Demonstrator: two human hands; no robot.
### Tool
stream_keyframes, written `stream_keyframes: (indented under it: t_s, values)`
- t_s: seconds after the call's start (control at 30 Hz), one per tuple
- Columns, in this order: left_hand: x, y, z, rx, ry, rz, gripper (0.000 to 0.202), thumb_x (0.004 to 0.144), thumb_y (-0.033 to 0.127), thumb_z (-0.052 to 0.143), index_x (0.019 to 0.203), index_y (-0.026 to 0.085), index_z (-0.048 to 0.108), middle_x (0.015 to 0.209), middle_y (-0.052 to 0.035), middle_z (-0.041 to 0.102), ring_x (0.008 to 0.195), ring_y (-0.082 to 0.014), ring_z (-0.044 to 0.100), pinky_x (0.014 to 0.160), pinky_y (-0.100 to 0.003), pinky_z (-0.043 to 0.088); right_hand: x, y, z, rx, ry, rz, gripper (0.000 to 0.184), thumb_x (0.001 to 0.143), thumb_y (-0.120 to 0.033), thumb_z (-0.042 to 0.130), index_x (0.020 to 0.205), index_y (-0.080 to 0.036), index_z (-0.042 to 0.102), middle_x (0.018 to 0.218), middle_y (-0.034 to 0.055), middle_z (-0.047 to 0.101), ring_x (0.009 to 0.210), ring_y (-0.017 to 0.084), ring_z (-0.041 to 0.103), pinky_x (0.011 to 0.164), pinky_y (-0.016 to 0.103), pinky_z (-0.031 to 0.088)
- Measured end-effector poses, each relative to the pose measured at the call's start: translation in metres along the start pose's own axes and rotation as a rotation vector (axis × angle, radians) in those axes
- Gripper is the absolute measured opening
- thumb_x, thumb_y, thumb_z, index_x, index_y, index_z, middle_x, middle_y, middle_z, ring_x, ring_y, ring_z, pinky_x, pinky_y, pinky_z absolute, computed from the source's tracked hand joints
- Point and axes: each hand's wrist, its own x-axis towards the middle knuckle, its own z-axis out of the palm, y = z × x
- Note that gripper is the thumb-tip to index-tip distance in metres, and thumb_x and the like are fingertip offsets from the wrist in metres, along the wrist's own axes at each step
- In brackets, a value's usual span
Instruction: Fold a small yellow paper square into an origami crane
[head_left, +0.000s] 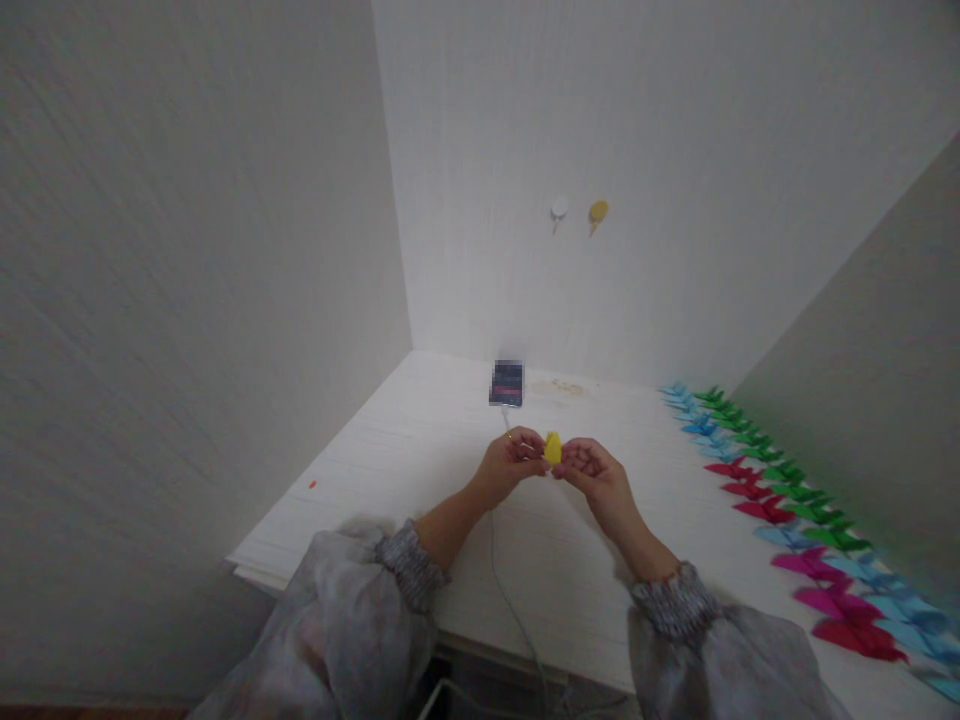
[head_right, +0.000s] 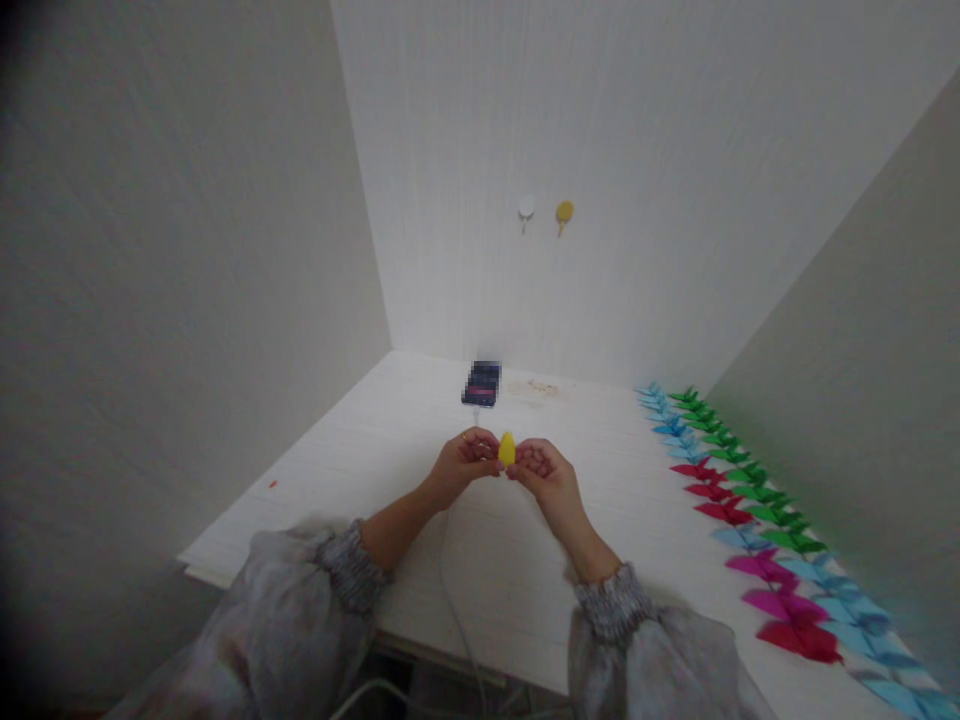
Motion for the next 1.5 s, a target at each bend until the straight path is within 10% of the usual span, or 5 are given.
stream_keyframes:
  t_s: [1.5]
  values:
    - [-0.003, 0.006, -0.003, 0.146, -0.035, 0.105, 0.016, 0.052, 0.021, 0.069, 0.063, 0.012, 0.061, 0.081, -0.0030, 0.053, 0.076, -0.0123, 0.052, 0.068, -0.027, 0.045, -0.005, -0.007, 0.002, -0.069, -0.045, -0.022, 0.010, 0.064, -0.028, 0.060, 0.069, -0.020, 0.059, 0.070, 0.0003, 0.057, 0.064, 0.013, 0.053, 0.058, 0.026, 0.044]
